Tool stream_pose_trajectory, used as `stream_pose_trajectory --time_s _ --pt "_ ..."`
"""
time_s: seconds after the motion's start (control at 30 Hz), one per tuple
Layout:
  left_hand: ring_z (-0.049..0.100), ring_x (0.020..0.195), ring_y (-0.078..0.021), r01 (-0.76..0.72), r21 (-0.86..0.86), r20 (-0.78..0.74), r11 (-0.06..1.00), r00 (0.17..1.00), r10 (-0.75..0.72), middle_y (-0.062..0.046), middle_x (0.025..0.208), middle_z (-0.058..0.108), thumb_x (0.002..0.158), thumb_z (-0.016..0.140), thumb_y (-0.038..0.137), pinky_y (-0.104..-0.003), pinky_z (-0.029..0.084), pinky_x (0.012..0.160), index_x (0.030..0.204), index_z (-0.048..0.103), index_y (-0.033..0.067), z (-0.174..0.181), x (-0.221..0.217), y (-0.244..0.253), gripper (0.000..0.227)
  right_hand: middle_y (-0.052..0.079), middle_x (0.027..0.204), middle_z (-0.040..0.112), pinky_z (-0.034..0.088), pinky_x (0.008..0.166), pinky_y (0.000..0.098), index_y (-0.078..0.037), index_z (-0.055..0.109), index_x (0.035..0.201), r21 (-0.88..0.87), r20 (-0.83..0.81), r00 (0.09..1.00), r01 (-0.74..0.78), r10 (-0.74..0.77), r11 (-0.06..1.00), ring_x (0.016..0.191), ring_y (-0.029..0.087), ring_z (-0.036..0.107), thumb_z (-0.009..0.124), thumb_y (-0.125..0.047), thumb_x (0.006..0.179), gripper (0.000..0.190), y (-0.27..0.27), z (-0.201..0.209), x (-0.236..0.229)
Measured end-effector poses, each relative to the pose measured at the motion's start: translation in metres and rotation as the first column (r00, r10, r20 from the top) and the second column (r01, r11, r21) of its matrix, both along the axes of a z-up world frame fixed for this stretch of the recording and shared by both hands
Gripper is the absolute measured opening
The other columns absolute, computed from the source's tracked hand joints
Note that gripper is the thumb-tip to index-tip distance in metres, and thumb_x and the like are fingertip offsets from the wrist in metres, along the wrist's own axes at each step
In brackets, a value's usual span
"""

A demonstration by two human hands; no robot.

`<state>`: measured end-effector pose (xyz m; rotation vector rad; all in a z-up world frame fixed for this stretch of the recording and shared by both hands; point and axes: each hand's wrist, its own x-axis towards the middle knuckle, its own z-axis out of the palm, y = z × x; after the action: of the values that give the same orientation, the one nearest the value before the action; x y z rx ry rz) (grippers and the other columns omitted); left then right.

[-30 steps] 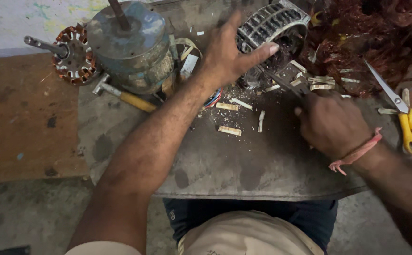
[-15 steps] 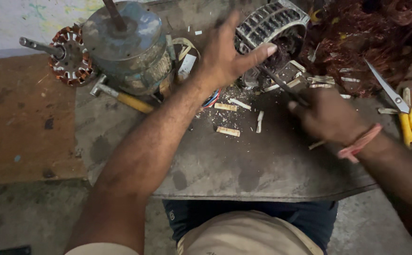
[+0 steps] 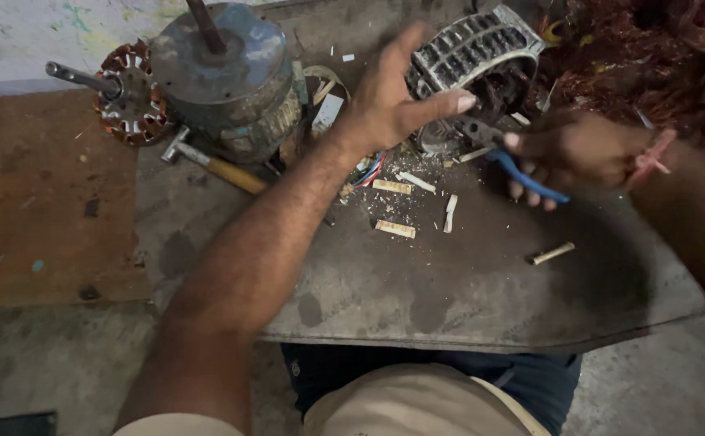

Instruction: The person uses pliers to pull and cut copper windings from a motor stator. They repeatedly grip, twist, and cut the wires, removing them from the stator slots and placing the extracted copper on the workbench.

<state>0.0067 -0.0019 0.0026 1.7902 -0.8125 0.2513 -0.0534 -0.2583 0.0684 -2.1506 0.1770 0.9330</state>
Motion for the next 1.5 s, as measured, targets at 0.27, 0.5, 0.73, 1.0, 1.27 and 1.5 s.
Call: stream_pose_trajectory --time_s 0.27,0.5,0.73,1.0,1.27,1.5 --pt "0.072 0.114 -0.0275 0.053 -0.061 -0.113 0.997 0.992 -0.059 -0.019 0.119 0.072 0.079 0.082 0.056 -0.041 0.058 0.105 0.134 0.053 -0.0071 0.009 -0.010 0.001 0.088 0.028 0.084 0.075 0.057 0.062 0.0491 0.006 0.060 0.088 0.291 -0.055 0.998 0.053 -0.039 0.955 0.069 0.036 0.070 0.051 -0.040 0.100 0.048 -0.036 -0.047 0.016" --pt "0.071 0.120 -0.0237 0.050 -0.118 -0.091 0.992 0.994 -0.060 -0.020 0.127 0.070 0.086 0.082 0.050 -0.038 0.057 0.110 0.140 0.047 -0.0083 0.014 -0.013 -0.002 0.087 0.027 0.099 0.077 0.058 0.082 0.0506 -0.002 0.073 0.114 -0.510 0.332 0.872 -0.154 0.359 0.846 0.091 0.039 0.074 0.064 -0.033 0.099 0.035 0.006 -0.013 -0.032" --pt "0.073 0.116 -0.0258 -0.011 -0.074 -0.120 0.997 0.993 0.002 -0.019 0.123 0.075 0.082 0.082 0.052 -0.038 0.058 0.109 0.135 0.055 -0.0066 0.006 -0.011 -0.003 0.083 0.021 0.095 0.069 0.059 0.072 0.0434 0.002 0.068 0.097 -0.918 0.368 0.330 -0.019 0.869 0.396 0.092 0.033 0.068 0.063 -0.027 0.090 0.030 0.044 -0.041 -0.059" --pt "0.068 0.115 -0.0311 -0.039 0.016 -0.022 0.999 0.999 0.039 -0.023 0.120 0.067 0.082 0.082 0.060 -0.046 0.057 0.103 0.135 0.049 -0.0087 -0.001 -0.003 -0.001 0.093 0.027 0.083 0.073 0.057 0.055 0.0470 0.004 0.063 0.088 0.158 0.026 0.999 0.014 -0.018 0.987 0.063 0.036 0.068 0.050 -0.036 0.105 0.045 -0.016 -0.039 0.025" --pt "0.077 0.099 -0.0219 0.033 -0.061 -0.185 0.998 0.982 -0.044 -0.014 0.106 0.076 0.077 0.079 0.060 -0.039 0.066 0.095 0.126 0.054 -0.0030 0.008 -0.009 -0.006 0.083 0.027 0.087 0.076 0.059 0.064 0.0453 0.008 0.065 0.093 0.378 -0.042 0.996 0.093 -0.083 0.921 0.071 0.035 0.072 0.048 -0.034 0.103 0.046 -0.016 -0.043 0.009" --pt "0.071 0.119 -0.0247 0.061 -0.155 -0.067 0.986 0.995 -0.072 -0.017 0.122 0.073 0.086 0.081 0.057 -0.041 0.055 0.113 0.136 0.051 -0.0050 0.006 -0.007 -0.001 0.085 0.021 0.095 0.075 0.056 0.078 0.0469 -0.001 0.068 0.112 -0.610 0.361 0.790 -0.201 0.495 0.766 0.087 0.035 0.070 0.061 -0.024 0.097 0.028 0.045 -0.017 -0.045"
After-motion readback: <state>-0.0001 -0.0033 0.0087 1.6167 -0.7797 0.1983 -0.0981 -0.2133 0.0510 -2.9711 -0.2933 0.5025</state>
